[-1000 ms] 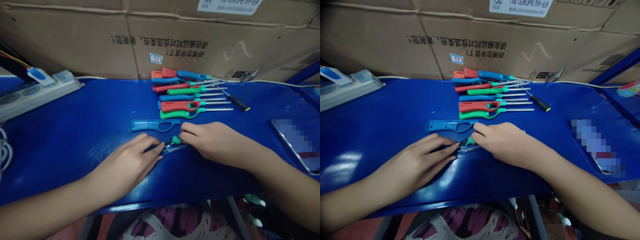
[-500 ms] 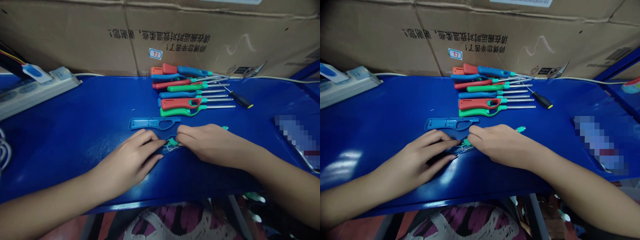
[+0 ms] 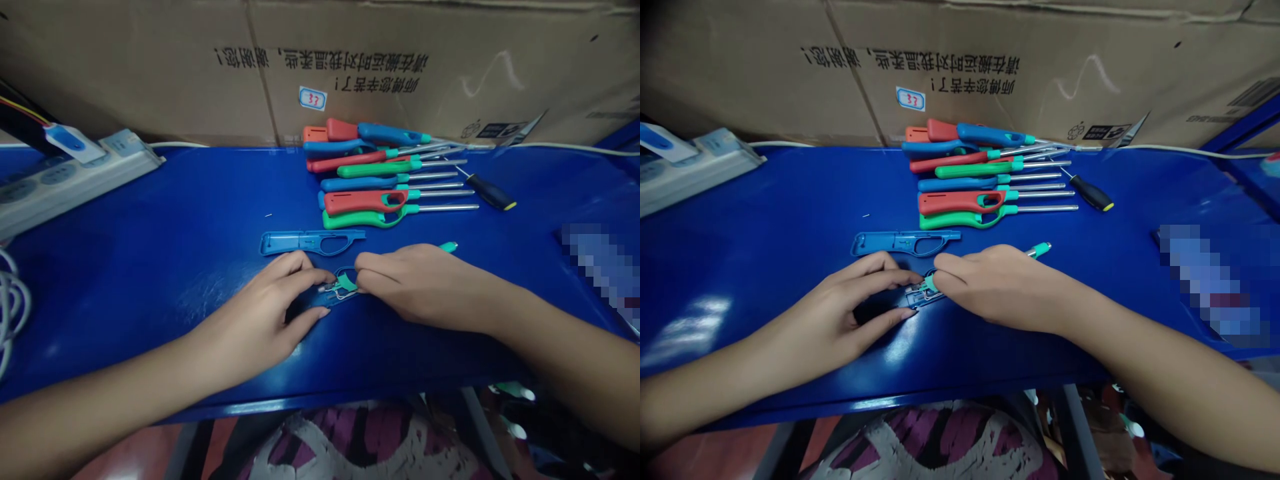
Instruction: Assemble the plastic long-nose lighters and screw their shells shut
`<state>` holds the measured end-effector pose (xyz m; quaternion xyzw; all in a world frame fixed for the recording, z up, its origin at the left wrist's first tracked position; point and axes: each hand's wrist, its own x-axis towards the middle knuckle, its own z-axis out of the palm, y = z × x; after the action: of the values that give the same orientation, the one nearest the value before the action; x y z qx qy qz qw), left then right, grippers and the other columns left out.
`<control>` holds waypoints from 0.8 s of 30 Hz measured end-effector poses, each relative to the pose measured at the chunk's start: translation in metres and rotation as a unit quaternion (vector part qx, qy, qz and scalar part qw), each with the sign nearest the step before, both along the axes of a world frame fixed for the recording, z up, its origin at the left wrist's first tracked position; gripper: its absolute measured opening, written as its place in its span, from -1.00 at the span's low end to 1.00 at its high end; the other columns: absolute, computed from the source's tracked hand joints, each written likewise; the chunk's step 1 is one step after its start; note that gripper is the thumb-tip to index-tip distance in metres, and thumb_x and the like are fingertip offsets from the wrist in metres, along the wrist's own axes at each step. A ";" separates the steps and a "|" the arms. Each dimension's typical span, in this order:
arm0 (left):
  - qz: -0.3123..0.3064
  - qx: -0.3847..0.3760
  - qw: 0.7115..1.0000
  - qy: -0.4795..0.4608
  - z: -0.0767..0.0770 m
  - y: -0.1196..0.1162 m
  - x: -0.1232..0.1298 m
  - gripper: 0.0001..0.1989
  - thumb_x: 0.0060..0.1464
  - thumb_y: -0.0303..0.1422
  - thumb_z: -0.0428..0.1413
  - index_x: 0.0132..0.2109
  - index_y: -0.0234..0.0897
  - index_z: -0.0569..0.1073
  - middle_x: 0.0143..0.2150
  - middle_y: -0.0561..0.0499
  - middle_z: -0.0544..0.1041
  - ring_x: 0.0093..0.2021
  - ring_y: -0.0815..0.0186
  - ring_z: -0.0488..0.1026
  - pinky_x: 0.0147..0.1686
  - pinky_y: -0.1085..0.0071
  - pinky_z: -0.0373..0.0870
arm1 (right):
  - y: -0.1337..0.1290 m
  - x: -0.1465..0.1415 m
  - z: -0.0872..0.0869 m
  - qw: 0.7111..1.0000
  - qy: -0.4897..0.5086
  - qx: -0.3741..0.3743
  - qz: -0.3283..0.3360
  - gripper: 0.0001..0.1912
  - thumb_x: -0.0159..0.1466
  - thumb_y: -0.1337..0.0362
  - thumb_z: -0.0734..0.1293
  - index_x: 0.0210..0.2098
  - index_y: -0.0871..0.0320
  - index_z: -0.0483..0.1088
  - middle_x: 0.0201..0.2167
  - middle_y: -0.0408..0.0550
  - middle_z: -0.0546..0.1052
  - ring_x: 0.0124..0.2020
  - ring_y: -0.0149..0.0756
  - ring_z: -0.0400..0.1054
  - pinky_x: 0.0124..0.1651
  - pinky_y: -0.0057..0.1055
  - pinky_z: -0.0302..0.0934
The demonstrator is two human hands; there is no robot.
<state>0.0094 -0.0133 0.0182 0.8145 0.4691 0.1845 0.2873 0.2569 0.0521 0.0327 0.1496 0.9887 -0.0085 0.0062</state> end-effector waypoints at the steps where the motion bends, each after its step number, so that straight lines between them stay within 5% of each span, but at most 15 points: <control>1: 0.001 0.000 1.000 -0.001 0.000 0.000 0.000 -0.69 0.30 -0.34 0.13 0.15 -0.22 0.48 -0.09 -0.01 0.44 -0.08 0.25 0.45 0.02 0.25 0.49 | 0.000 0.000 0.000 1.000 -0.002 -0.003 -0.003 -0.78 0.32 0.54 0.12 -0.24 0.15 0.30 -0.32 -0.13 0.40 -0.54 -0.36 0.04 -0.50 -0.36 -0.26; 11: 0.001 0.010 1.000 -0.003 -0.002 -0.002 0.000 -0.70 0.27 -0.38 0.15 0.13 -0.24 0.48 -0.05 -0.04 0.45 -0.05 0.23 0.46 0.04 0.22 0.51 | -0.002 -0.001 0.005 0.999 0.017 0.022 0.016 -0.72 0.36 0.54 0.07 -0.29 0.17 0.34 -0.39 -0.10 0.39 -0.48 -0.34 0.15 -0.46 -0.37 -0.17; 18: -0.004 0.040 0.999 -0.001 -0.001 -0.003 0.000 -0.69 0.28 -0.41 0.13 0.15 -0.27 0.46 0.00 -0.08 0.47 0.04 0.18 0.45 0.08 0.19 0.50 | -0.002 0.000 -0.001 0.999 -0.016 -0.023 -0.026 -0.86 0.39 0.44 0.18 -0.22 0.17 0.35 -0.26 -0.11 0.43 -0.50 -0.38 0.10 -0.46 -0.36 -0.15; 24: -0.060 0.105 0.992 0.045 -0.005 -0.006 -0.001 -0.55 0.34 -0.46 0.01 0.33 -0.24 0.35 -0.02 -0.14 0.41 -0.01 0.16 0.40 -0.02 0.21 0.49 | 0.001 0.004 0.001 0.990 0.043 -0.115 -0.064 -0.76 0.49 0.26 0.14 -0.20 0.15 0.41 -0.21 -0.08 0.42 -0.38 -0.38 0.24 -0.37 -0.40 0.03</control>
<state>0.0087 -0.0197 0.0129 0.8744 0.4097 0.1779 0.1897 0.2606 0.0535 0.0333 0.2101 0.9689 -0.1289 -0.0194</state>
